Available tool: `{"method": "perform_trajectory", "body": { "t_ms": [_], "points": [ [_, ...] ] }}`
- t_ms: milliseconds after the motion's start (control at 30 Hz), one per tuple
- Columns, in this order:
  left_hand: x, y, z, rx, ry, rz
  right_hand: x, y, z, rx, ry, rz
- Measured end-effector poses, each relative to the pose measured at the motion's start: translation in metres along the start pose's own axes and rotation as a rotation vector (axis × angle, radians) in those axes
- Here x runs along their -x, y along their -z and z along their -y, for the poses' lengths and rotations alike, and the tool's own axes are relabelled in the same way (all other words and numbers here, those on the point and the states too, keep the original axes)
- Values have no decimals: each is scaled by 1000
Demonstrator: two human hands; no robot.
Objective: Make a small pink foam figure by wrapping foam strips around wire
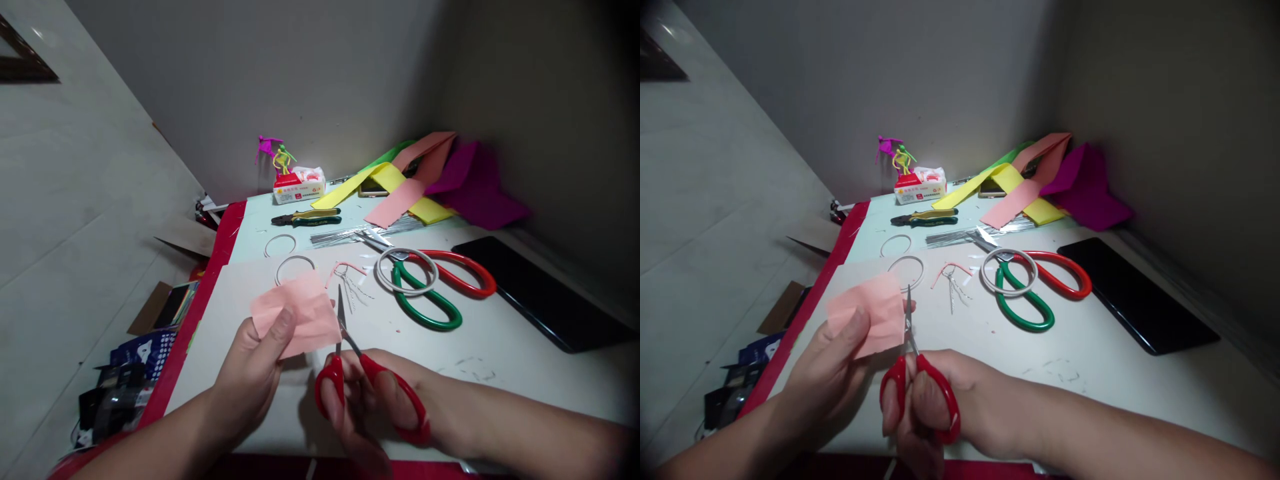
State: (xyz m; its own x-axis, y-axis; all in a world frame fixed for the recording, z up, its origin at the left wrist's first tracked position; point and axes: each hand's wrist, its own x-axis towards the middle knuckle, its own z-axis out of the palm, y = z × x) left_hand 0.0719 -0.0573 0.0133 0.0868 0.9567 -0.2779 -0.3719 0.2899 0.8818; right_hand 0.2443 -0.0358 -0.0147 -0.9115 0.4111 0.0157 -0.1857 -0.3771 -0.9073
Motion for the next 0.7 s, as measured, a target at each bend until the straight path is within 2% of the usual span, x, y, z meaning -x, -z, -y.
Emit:
{"method": "perform_trajectory", "body": {
  "t_ms": [133,267,700],
  "points": [
    [0,3,3,-29,-32,15,0,-1,2,-30,-60,6],
    [1,1,2,-27,-66,13,0,-2,4,-22,-51,-33],
    [0,-3,-4,-9,-8,-10,2,1,1,24,-75,-58]
  ]
}}
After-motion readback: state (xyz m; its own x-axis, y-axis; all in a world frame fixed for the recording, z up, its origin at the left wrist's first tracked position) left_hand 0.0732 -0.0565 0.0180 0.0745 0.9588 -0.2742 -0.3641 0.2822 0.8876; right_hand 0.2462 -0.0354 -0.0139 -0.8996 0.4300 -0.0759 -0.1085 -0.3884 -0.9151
